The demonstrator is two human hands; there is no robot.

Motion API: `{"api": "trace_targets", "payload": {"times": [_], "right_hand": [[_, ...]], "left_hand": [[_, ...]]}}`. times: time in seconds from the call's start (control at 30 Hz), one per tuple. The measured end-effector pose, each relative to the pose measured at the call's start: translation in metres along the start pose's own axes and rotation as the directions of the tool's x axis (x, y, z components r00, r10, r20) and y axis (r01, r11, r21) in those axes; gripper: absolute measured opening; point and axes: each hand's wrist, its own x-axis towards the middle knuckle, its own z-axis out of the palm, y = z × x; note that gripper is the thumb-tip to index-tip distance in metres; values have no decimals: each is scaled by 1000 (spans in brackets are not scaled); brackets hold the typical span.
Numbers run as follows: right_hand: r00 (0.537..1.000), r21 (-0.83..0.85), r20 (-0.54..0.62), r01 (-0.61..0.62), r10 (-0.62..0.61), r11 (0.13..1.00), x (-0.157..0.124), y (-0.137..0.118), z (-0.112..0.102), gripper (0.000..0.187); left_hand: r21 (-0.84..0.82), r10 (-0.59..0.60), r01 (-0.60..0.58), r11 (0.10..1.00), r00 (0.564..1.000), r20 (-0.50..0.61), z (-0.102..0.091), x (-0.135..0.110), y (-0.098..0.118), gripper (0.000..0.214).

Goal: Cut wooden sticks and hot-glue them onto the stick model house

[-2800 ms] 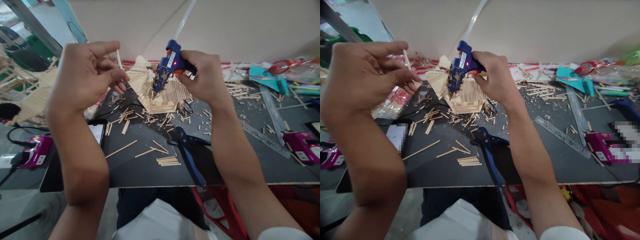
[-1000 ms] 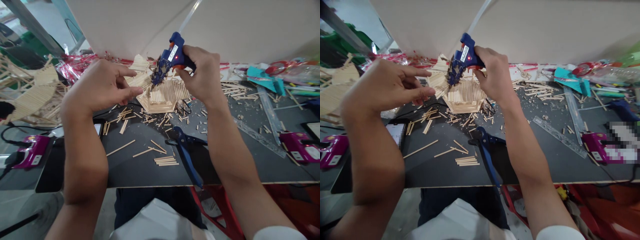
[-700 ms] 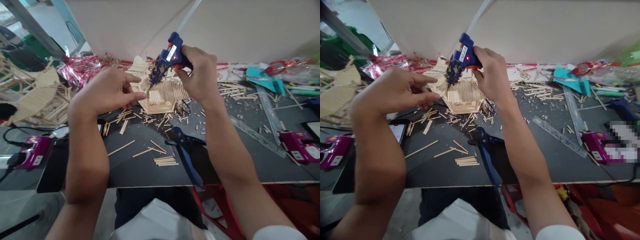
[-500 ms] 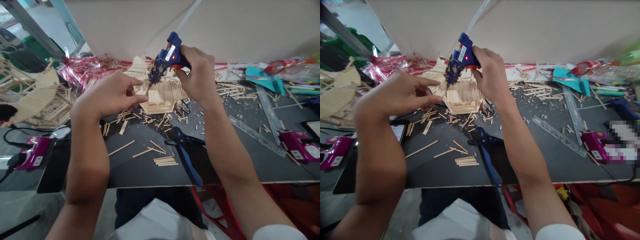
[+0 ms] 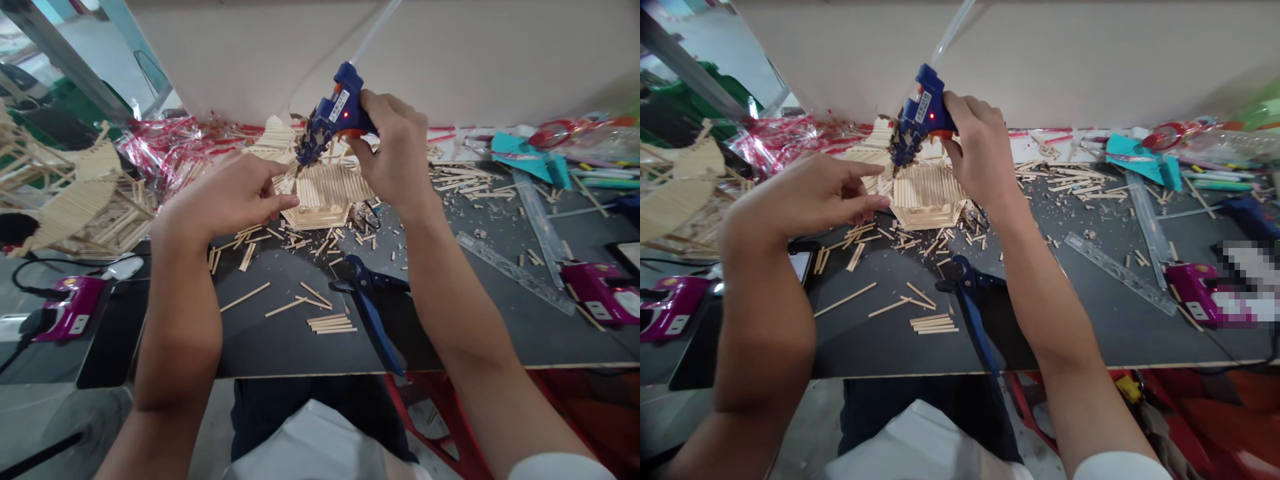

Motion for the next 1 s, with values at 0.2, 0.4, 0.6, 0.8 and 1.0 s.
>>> {"api": "trace_targets", "payload": {"times": [0.2, 0.4, 0.6, 0.8, 1.0], "right_hand": [[999, 19, -34, -7, 7, 1000, 0, 1, 3, 37], [992, 93, -55, -108, 114, 990, 0, 4, 0, 42], [986, 134, -38, -153, 160, 979, 0, 15, -1, 39], [989, 127, -62, -127, 136, 984, 1, 19, 1, 34], [990, 125, -82, -104, 115, 987, 1, 21, 3, 35]], "left_hand": [[-16, -13, 13, 1000, 1000, 15, 1, 1, 0, 63], [16, -9, 9, 1000, 1000, 5, 5, 4, -2, 64], [83, 13, -13, 996, 1000, 11, 10, 8, -3, 60], [121, 8, -12, 993, 1000, 29, 13, 11, -5, 55], [167, -12, 6, 986, 999, 34, 14, 10, -2, 52]]}}
